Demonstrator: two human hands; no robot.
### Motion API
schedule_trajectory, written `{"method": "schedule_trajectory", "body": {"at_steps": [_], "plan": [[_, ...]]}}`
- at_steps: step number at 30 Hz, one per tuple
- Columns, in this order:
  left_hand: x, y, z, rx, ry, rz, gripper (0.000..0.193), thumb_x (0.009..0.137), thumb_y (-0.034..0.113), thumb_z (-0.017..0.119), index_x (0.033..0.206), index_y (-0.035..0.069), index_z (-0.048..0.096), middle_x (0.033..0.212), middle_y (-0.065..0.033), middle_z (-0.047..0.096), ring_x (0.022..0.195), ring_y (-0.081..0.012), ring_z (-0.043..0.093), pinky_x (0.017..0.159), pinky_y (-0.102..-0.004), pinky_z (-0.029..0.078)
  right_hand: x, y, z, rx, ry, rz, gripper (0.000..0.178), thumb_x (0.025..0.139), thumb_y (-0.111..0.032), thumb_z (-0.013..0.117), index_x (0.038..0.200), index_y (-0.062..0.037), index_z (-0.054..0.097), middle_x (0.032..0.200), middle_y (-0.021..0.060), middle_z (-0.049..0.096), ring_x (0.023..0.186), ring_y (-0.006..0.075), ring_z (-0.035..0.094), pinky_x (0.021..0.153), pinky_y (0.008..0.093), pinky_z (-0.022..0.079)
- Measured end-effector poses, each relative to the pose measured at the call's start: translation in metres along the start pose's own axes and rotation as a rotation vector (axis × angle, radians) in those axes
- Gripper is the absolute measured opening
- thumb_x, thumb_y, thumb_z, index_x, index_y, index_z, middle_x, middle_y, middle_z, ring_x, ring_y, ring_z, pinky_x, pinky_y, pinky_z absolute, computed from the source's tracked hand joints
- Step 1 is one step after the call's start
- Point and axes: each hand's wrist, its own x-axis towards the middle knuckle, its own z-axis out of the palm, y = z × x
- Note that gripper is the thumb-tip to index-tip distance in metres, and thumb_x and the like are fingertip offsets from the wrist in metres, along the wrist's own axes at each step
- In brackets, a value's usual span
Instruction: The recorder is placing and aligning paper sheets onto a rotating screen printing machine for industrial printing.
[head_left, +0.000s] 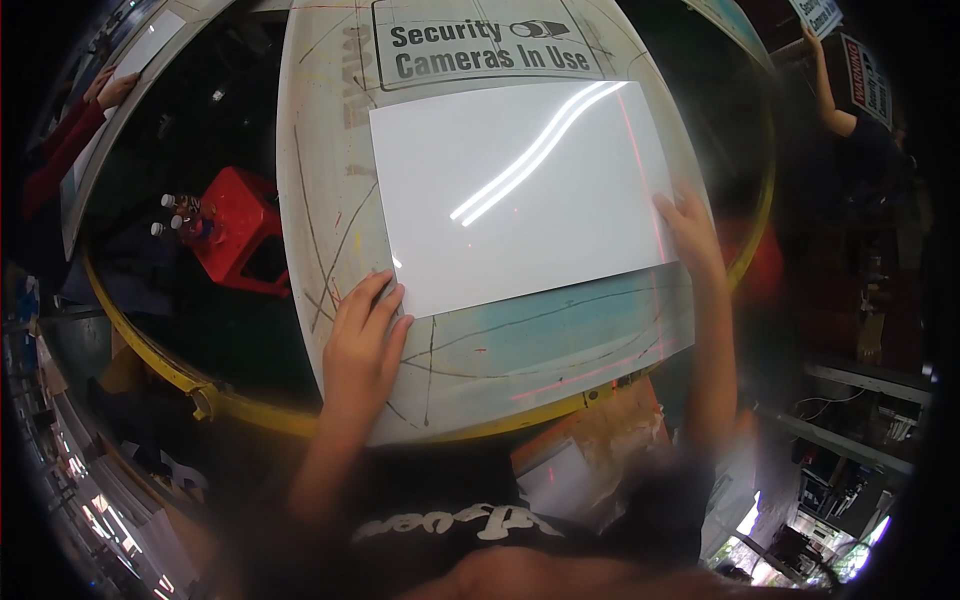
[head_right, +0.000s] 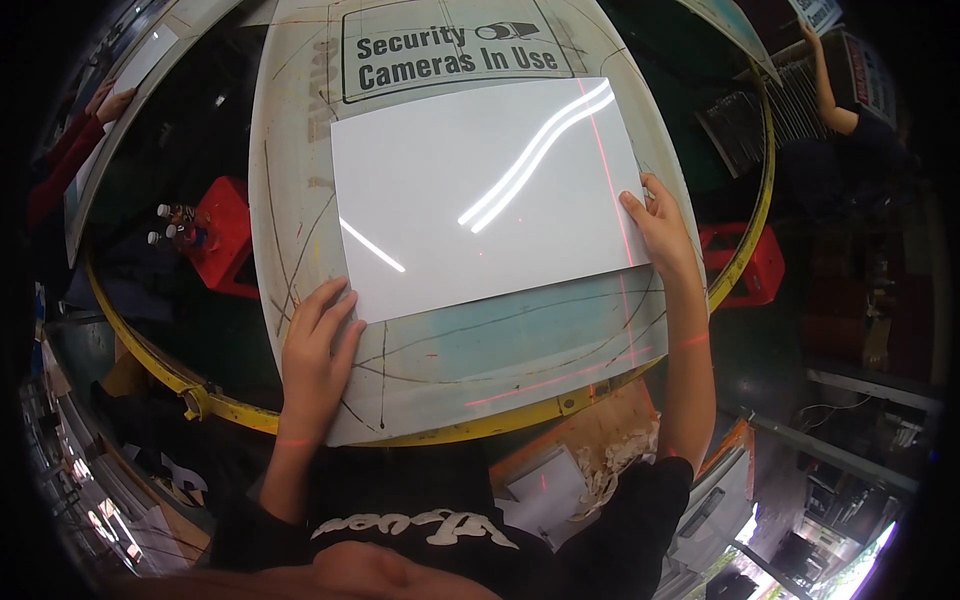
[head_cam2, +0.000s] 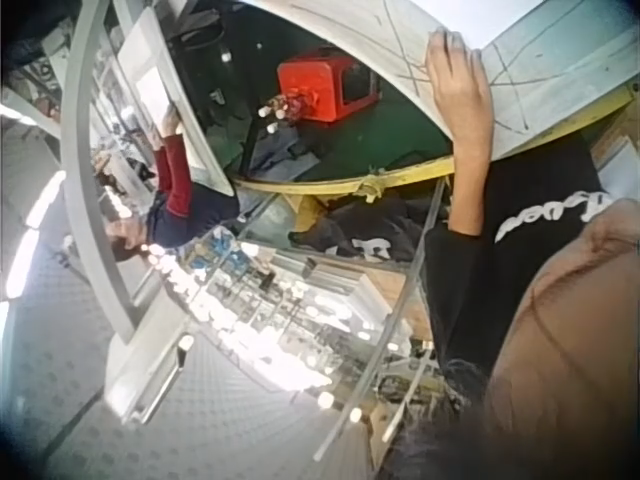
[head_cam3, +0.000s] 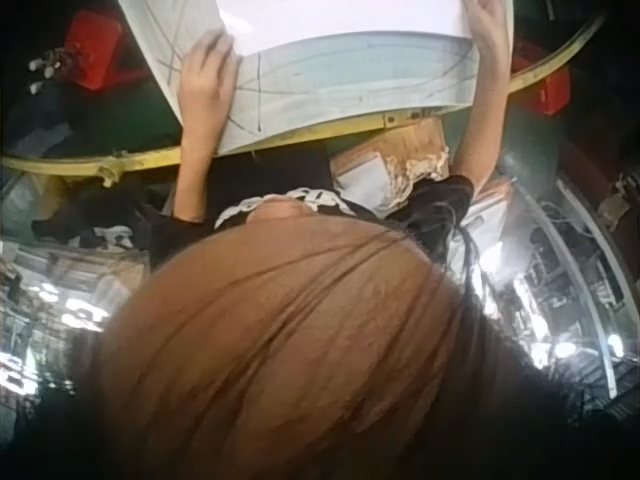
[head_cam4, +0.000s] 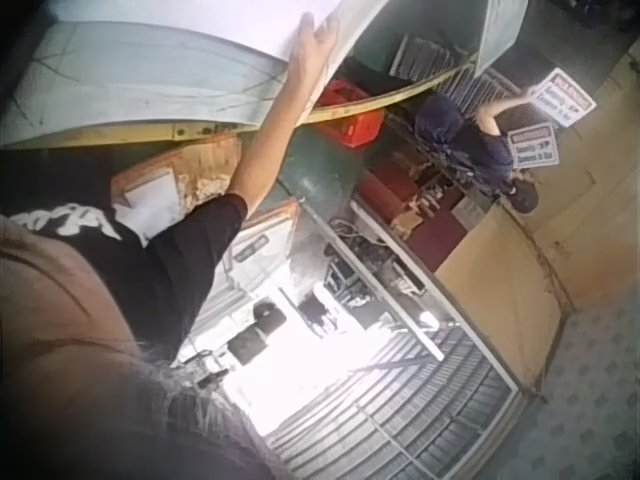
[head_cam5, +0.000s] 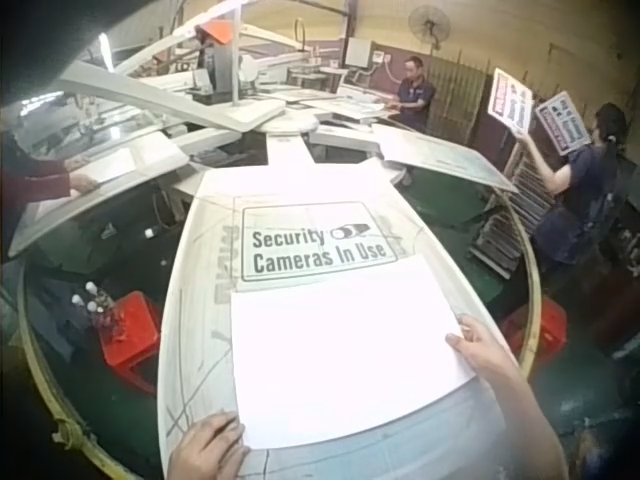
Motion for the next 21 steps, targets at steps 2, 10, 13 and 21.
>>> {"method": "schedule_trajectory", "body": {"at_steps": [2, 10, 13, 21], "plan": [[-0.0009, 0.0009, -0.0020, -0.003, -0.003, -0.001, 0.029, 0.078, 0.002, 0.067, 0.106, -0.001, 0.061, 0.119, -0.0125, 0.056, 0.109, -0.0320, 0.055, 0.089, -0.0384, 0.047, -0.0021, -0.0010, 0.0012, -0.003, 0.003, 0.005, 0.031, 0.094, -0.013, 0.055, 0.120, 0.0021, 0.046, 0.089, 0.0106, 0.067, 0.076, 0.0106, 0.062, 0.070, 0.0222, 0.049], [-0.0020, 0.0052, -0.0085, -0.020, -0.023, -0.047, 0.026, 0.079, 0.001, 0.066, 0.104, -0.003, 0.061, 0.119, -0.0143, 0.057, 0.108, -0.0314, 0.056, 0.092, -0.0374, 0.045, -0.0067, -0.0049, 0.0050, -0.119, 0.022, -0.055, 0.043, 0.092, -0.014, 0.059, 0.129, 0.0009, 0.042, 0.093, 0.0125, 0.067, 0.081, 0.0116, 0.063, 0.072, 0.0228, 0.049], [-0.0026, 0.0050, -0.0067, -0.025, -0.025, -0.042, 0.026, 0.079, 0.001, 0.065, 0.104, -0.002, 0.061, 0.119, -0.0141, 0.057, 0.108, -0.0312, 0.056, 0.092, -0.0371, 0.045, -0.0083, -0.0015, 0.0030, -0.183, 0.046, -0.086, 0.051, 0.091, -0.015, 0.060, 0.135, -0.0011, 0.038, 0.094, 0.0134, 0.067, 0.083, 0.0127, 0.063, 0.073, 0.0227, 0.049], [-0.0007, 0.0046, -0.0060, -0.005, -0.015, -0.044, 0.026, 0.079, 0.000, 0.064, 0.105, -0.002, 0.061, 0.119, -0.0137, 0.057, 0.109, -0.0307, 0.056, 0.092, -0.0367, 0.045, -0.0021, -0.0024, 0.0038, -0.451, 0.165, -0.197, 0.050, 0.083, -0.014, 0.069, 0.127, 0.0007, 0.051, 0.104, 0.0110, 0.059, 0.086, 0.0139, 0.059, 0.076, 0.0249, 0.048]]}}
